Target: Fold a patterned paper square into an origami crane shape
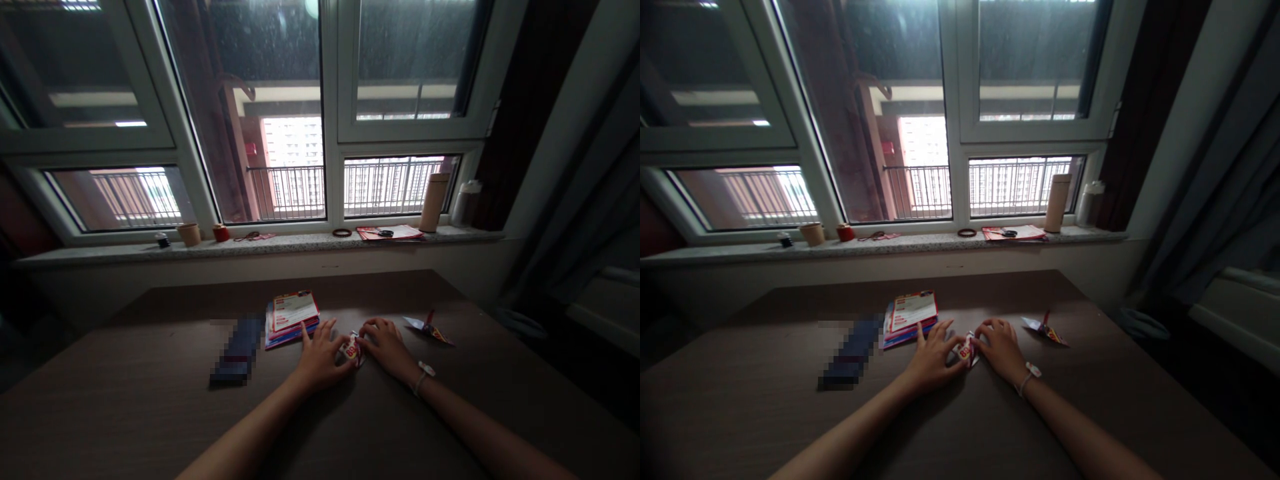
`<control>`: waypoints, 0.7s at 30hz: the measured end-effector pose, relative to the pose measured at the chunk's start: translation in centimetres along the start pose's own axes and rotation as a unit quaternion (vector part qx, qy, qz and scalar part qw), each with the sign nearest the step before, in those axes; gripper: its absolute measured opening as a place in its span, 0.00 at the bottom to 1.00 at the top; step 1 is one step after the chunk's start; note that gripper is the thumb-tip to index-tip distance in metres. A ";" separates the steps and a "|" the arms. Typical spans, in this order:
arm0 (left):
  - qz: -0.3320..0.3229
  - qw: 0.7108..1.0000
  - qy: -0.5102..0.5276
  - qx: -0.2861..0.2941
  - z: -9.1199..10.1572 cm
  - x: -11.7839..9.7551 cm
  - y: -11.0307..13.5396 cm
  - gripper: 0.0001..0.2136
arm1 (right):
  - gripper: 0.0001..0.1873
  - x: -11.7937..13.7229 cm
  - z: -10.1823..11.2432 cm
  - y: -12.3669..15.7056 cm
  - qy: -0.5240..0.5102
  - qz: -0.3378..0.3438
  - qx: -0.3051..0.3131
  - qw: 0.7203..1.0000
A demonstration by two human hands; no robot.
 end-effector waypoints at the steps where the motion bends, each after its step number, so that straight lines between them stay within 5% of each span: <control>1: 0.000 1.000 -0.002 -0.001 0.1 0.0 0.0 0.21 | 0.14 0.0 0.0 0.0 0.000 -0.001 0.001 1.000; 21: 0.006 1.000 -0.001 0.008 -0.2 0.3 -0.3 0.20 | 0.11 0.4 0.2 0.0 0.019 0.013 -0.017 1.000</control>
Point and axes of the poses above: each hand's wrist, its own y-axis away from the middle knuckle, its own z-axis out of the back of the hand, x = y × z, the point moved 9 cm from there along -y, towards the middle knuckle, and after that the axes turned 1 degree about -z, right-handed, at the moved point
